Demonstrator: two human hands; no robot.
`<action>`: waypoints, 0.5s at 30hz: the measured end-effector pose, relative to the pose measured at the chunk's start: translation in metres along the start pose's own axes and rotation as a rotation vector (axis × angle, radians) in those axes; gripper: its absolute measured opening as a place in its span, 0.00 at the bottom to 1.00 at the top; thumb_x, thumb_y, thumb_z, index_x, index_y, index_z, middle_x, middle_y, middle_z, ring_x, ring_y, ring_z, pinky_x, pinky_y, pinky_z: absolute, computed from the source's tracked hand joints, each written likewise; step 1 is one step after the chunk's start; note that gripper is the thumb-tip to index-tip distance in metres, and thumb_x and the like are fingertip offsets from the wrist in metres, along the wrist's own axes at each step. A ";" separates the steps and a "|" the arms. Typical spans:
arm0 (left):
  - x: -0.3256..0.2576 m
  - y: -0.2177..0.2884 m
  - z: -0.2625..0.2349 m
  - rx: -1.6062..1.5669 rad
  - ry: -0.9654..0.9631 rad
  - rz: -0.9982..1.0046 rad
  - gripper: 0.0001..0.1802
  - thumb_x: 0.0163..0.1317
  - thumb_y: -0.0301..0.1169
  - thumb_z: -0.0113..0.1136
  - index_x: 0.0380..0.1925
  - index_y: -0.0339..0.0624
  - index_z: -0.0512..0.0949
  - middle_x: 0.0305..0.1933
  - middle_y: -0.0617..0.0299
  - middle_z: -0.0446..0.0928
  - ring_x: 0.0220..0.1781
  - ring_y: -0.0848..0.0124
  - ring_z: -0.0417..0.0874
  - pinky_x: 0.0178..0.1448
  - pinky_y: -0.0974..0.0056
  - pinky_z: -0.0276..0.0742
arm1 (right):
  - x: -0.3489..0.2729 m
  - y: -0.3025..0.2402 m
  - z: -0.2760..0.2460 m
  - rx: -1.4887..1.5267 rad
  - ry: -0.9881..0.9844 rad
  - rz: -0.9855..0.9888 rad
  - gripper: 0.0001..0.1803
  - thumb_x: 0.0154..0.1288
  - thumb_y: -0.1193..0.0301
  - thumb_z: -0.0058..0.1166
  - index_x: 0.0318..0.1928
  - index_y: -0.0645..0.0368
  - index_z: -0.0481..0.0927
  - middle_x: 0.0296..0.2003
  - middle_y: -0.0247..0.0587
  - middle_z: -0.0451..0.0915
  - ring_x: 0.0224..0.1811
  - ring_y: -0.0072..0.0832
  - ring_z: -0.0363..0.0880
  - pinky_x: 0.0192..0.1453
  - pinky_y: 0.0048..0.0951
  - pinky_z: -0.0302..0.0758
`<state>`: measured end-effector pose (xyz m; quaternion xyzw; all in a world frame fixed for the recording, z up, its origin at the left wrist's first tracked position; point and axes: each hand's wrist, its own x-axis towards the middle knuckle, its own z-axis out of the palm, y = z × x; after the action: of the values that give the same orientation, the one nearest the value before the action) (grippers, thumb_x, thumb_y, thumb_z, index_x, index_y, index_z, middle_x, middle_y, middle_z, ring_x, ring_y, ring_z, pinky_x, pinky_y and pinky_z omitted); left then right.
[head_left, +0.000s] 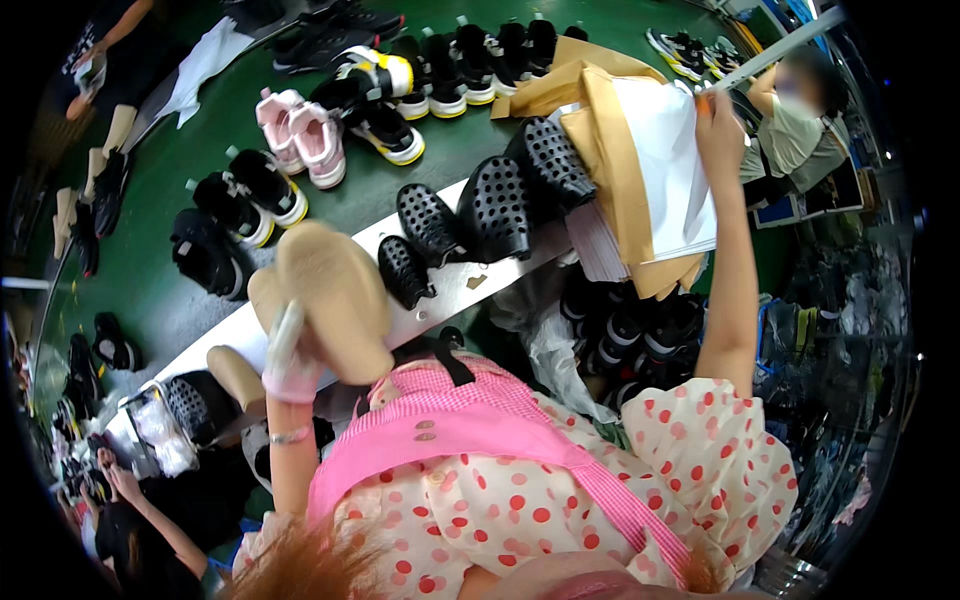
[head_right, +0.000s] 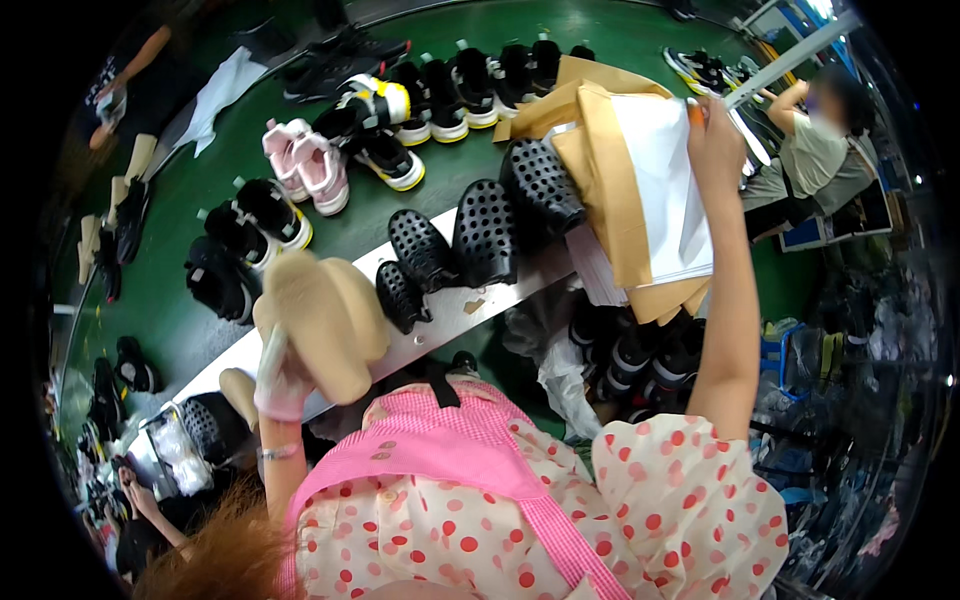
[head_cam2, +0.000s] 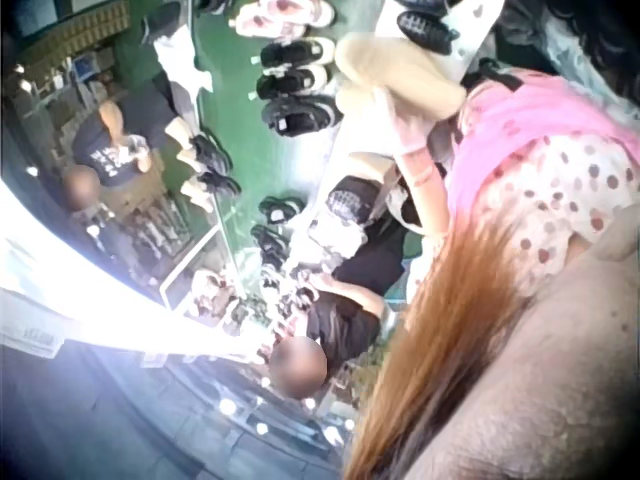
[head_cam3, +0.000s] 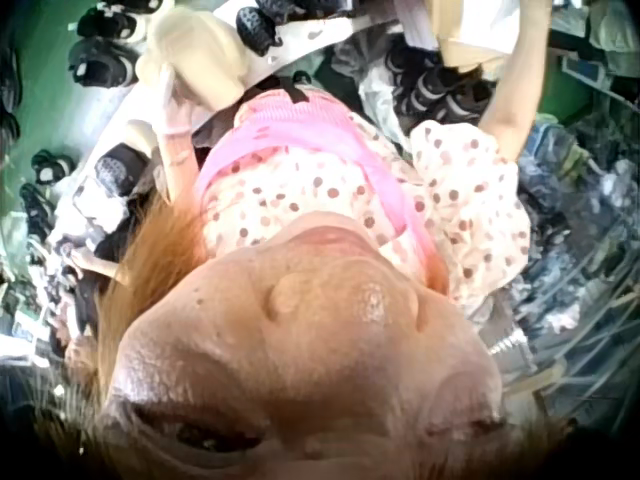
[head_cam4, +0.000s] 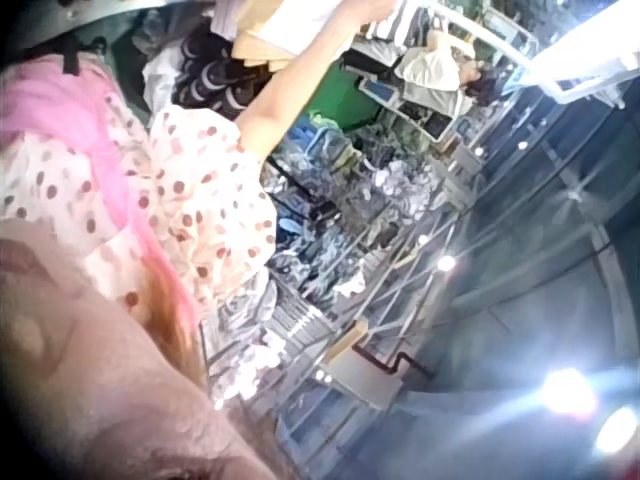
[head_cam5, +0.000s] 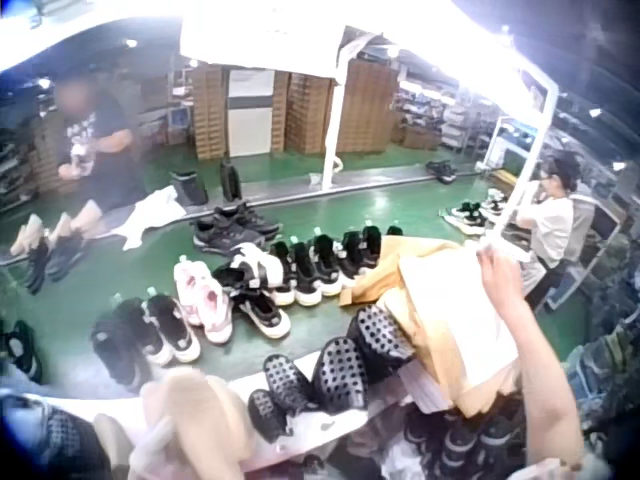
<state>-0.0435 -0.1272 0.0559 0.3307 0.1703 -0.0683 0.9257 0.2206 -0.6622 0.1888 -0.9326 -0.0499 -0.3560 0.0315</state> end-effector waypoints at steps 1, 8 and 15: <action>0.006 0.002 0.009 0.078 0.007 0.027 0.26 0.71 0.33 0.48 0.67 0.39 0.62 0.66 0.54 0.69 0.67 0.60 0.71 0.69 0.56 0.68 | 0.022 -0.048 -0.013 0.203 0.003 0.012 0.11 0.70 0.62 0.49 0.46 0.54 0.76 0.34 0.47 0.84 0.36 0.48 0.83 0.36 0.41 0.77; 0.043 0.031 0.032 0.796 -0.126 0.261 0.28 0.64 0.40 0.61 0.58 0.30 0.72 0.51 0.56 0.79 0.51 0.73 0.78 0.55 0.67 0.74 | 0.058 -0.405 -0.090 1.183 -0.101 -0.647 0.13 0.67 0.66 0.53 0.47 0.58 0.76 0.33 0.47 0.82 0.35 0.44 0.82 0.39 0.39 0.77; 0.034 0.072 -0.049 0.217 0.230 0.240 0.26 0.65 0.39 0.61 0.57 0.32 0.73 0.50 0.59 0.79 0.48 0.73 0.79 0.53 0.68 0.75 | -0.095 -0.577 -0.102 1.300 -0.862 -1.063 0.11 0.62 0.71 0.60 0.44 0.57 0.78 0.34 0.43 0.81 0.34 0.39 0.82 0.40 0.30 0.78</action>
<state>-0.0080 -0.0414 0.0505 0.4521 0.2258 0.0628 0.8606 0.0160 -0.1059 0.2146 -0.6384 -0.6649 0.1495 0.3579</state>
